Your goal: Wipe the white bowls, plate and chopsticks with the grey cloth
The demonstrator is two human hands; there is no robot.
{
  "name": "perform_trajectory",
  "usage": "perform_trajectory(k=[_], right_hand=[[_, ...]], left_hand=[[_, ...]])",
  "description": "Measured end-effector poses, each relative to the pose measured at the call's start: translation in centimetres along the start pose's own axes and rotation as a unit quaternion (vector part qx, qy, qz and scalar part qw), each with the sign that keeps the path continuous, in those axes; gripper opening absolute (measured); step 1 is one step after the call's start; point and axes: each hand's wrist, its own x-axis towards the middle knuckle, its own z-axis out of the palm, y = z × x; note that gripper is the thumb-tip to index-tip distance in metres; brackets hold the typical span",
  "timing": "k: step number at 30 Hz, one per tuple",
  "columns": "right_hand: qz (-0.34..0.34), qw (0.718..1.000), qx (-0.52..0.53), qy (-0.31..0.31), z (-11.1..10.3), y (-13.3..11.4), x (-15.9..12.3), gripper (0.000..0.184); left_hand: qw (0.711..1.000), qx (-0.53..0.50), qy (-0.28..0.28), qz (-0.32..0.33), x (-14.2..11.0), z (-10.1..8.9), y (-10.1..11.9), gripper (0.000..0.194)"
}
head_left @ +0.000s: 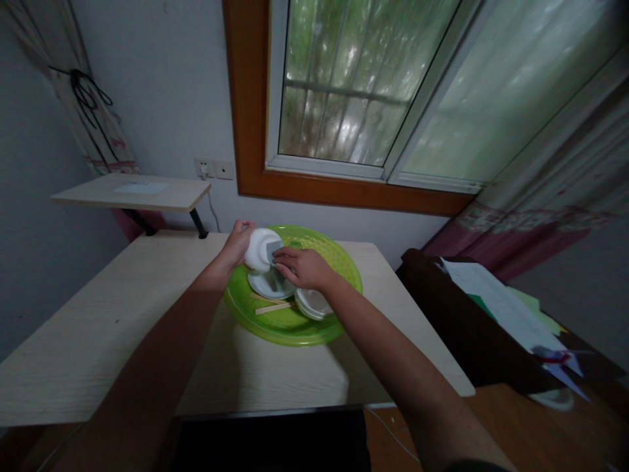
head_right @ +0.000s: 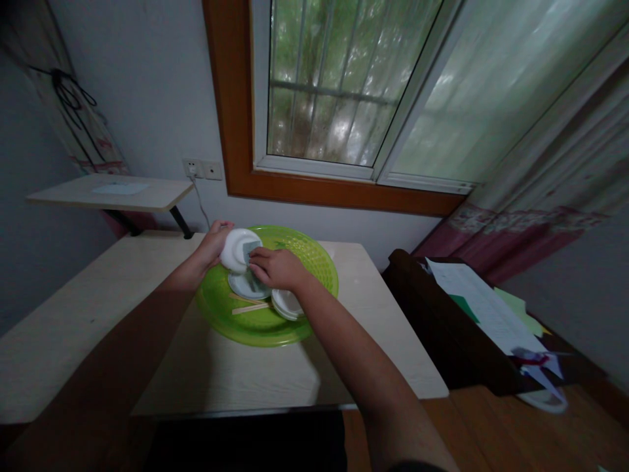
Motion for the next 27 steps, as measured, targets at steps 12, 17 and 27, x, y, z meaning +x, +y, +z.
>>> perform_trajectory(k=[12, 17, 27], right_hand=[[0.075, 0.996, -0.035, 0.022, 0.32, 0.01, 0.51, 0.045], [0.081, 0.996, -0.036, 0.025, 0.25, 0.26, 0.31, 0.043], [-0.024, 1.000, 0.000, 0.009, 0.41, -0.34, 0.15, 0.044]], left_hand=[[0.999, -0.015, -0.027, -0.010, 0.25, 0.03, -0.36, 0.028], [0.999, -0.033, -0.011, 0.008, 0.55, -0.14, -0.51, 0.027], [0.999, -0.004, -0.033, -0.017, -0.19, 0.13, 0.00, 0.030]])
